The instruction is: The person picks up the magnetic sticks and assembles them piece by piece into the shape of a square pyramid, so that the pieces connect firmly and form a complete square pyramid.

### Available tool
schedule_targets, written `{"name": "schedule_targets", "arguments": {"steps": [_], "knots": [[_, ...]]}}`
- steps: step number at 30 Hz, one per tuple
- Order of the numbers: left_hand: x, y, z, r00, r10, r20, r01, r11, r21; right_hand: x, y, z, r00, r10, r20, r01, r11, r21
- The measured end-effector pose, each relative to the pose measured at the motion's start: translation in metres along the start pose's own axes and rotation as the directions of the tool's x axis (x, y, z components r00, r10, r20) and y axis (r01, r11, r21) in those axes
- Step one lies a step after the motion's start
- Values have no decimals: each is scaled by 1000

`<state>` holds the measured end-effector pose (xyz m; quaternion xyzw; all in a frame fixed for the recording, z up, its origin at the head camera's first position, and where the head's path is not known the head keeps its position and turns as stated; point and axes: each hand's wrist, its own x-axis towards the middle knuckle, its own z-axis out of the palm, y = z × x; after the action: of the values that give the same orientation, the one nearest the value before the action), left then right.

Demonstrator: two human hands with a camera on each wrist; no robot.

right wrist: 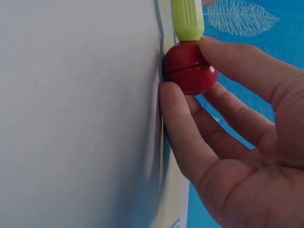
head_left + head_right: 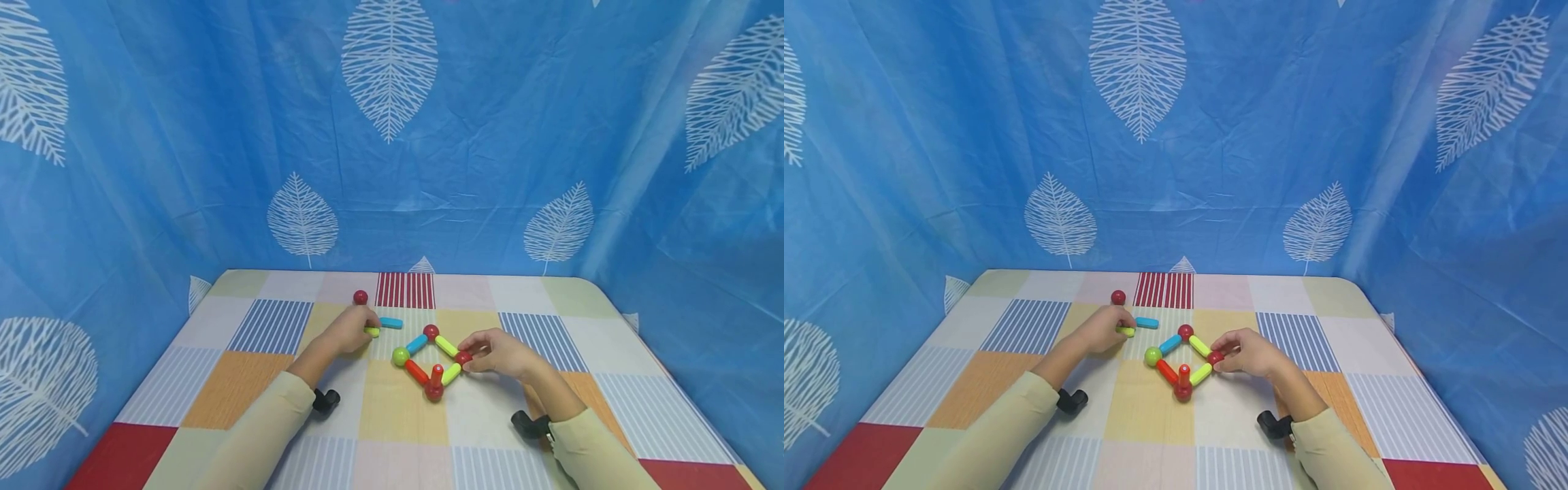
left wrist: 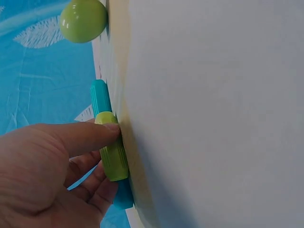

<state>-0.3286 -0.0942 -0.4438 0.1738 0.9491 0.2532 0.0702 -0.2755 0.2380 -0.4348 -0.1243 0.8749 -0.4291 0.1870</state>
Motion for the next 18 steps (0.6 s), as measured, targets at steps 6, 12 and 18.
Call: {"name": "schedule_targets", "arguments": {"steps": [6,12,18], "knots": [[1,-1,2,1000,8,0,-8,1000,0,0,0,0,1000,-4,0,4,1000,-11],[-2,-1,1,997,70,-36,-70,998,6,0,1,0,1000,-8,1,8,1000,-11],[-9,0,0,984,148,-99,-157,984,-87,1,1,0,1000,-2,1,2,1000,-1]]}}
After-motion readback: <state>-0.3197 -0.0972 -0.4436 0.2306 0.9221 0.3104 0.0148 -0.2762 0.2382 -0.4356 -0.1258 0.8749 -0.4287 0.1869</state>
